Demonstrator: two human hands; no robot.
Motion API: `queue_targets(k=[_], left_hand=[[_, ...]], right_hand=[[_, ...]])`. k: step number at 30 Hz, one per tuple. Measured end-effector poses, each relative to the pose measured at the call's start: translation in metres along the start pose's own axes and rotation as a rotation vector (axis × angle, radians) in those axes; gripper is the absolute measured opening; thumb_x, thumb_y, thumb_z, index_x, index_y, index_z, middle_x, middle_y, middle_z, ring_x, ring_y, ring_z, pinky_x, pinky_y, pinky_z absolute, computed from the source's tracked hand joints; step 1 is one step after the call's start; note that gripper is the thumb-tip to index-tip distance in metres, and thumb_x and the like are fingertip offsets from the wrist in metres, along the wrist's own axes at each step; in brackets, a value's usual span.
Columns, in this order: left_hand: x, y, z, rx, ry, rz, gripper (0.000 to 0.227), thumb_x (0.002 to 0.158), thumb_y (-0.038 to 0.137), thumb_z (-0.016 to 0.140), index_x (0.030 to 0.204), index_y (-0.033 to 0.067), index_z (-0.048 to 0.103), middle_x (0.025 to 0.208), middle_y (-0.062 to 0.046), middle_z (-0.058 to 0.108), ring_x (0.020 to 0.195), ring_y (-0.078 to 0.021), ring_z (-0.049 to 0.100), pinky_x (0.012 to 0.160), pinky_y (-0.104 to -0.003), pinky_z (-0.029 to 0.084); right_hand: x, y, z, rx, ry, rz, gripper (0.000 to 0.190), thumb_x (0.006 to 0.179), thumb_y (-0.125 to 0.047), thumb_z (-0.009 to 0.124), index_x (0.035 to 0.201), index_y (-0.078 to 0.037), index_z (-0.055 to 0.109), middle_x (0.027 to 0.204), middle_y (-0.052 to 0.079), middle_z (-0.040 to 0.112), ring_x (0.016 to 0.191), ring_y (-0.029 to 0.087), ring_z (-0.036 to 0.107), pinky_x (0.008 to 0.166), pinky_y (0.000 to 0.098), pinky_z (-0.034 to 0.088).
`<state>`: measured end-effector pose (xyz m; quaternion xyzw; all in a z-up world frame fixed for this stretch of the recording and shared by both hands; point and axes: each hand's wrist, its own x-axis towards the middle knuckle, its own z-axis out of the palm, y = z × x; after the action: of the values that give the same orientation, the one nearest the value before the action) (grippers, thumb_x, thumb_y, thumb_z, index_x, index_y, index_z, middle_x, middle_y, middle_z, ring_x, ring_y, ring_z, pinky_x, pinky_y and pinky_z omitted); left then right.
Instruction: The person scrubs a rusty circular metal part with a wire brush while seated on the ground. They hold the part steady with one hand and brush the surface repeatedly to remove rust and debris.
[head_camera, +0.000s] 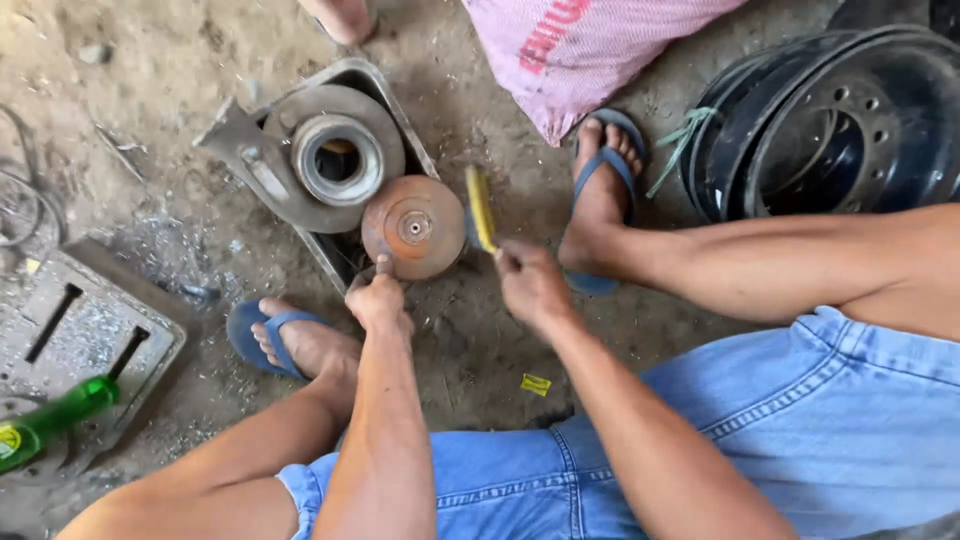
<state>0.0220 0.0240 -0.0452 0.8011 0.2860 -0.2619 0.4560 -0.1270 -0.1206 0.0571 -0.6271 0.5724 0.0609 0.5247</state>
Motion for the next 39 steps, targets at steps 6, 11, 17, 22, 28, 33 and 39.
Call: queue_targets(k=[6, 11, 17, 22, 28, 33, 39], left_hand=[[0.0, -0.001, 0.0, 0.007, 0.039, 0.022, 0.02, 0.091, 0.028, 0.077, 0.089, 0.0103, 0.069, 0.07, -0.005, 0.061, 0.058, -0.0192, 0.06, 0.048, -0.03, 0.044], [0.003, 0.002, 0.0, 0.084, -0.017, -0.001, 0.031, 0.091, 0.034, 0.078, 0.101, 0.0066, 0.071, 0.082, -0.01, 0.066, 0.073, -0.0212, 0.065, 0.059, -0.035, 0.05], [-0.005, 0.008, 0.003, 0.015, 0.002, -0.003, 0.022, 0.091, 0.023, 0.077, 0.093, 0.003, 0.069, 0.073, -0.009, 0.061, 0.063, -0.0197, 0.062, 0.05, -0.029, 0.044], [0.002, 0.008, 0.003, 0.094, -0.005, -0.015, 0.05, 0.089, 0.038, 0.08, 0.124, 0.0056, 0.067, 0.111, -0.022, 0.069, 0.104, -0.0351, 0.068, 0.079, -0.049, 0.055], [-0.007, 0.027, 0.007, 0.037, -0.043, -0.081, 0.076, 0.091, 0.037, 0.08, 0.15, 0.0003, 0.047, 0.14, -0.03, 0.058, 0.133, -0.0431, 0.057, 0.104, -0.059, 0.051], [-0.001, 0.002, -0.004, 0.089, 0.02, -0.052, 0.038, 0.088, 0.036, 0.081, 0.113, 0.0073, 0.074, 0.1, -0.015, 0.071, 0.095, -0.0283, 0.072, 0.076, -0.04, 0.057], [0.009, 0.0, 0.003, 0.077, 0.007, 0.009, 0.034, 0.086, 0.037, 0.082, 0.104, 0.0094, 0.076, 0.093, -0.014, 0.071, 0.09, -0.0255, 0.069, 0.073, -0.04, 0.056]], right_hand=[[0.097, 0.005, 0.026, -0.159, 0.077, -0.459, 0.025, 0.096, -0.018, 0.055, 0.1, -0.005, 0.076, 0.097, 0.025, 0.073, 0.104, 0.044, 0.069, 0.088, 0.0556, 0.055], [0.081, 0.008, 0.006, -0.122, 0.047, -0.27, 0.033, 0.1, -0.027, 0.051, 0.105, -0.006, 0.075, 0.108, 0.024, 0.072, 0.116, 0.04, 0.065, 0.097, 0.0531, 0.051], [0.064, -0.008, 0.013, -0.203, -0.008, -0.301, 0.035, 0.099, -0.023, 0.05, 0.115, -0.006, 0.076, 0.112, 0.022, 0.074, 0.117, 0.038, 0.066, 0.102, 0.0503, 0.051], [0.141, -0.018, 0.044, -0.2, 0.017, -0.398, 0.035, 0.101, -0.03, 0.051, 0.122, -0.014, 0.074, 0.118, 0.013, 0.075, 0.119, 0.029, 0.068, 0.104, 0.0431, 0.052], [0.067, 0.002, 0.001, -0.117, 0.141, -0.476, 0.029, 0.104, -0.021, 0.055, 0.11, 0.0, 0.074, 0.105, 0.027, 0.071, 0.109, 0.042, 0.067, 0.091, 0.0531, 0.052], [0.1, 0.019, 0.033, -0.139, 0.069, -0.407, 0.031, 0.104, -0.027, 0.054, 0.122, -0.011, 0.074, 0.114, 0.019, 0.074, 0.115, 0.034, 0.068, 0.101, 0.0465, 0.054], [0.054, 0.024, 0.034, -0.095, 0.13, -0.389, 0.034, 0.104, -0.027, 0.049, 0.127, -0.018, 0.073, 0.116, 0.015, 0.074, 0.115, 0.032, 0.068, 0.102, 0.0455, 0.054]])
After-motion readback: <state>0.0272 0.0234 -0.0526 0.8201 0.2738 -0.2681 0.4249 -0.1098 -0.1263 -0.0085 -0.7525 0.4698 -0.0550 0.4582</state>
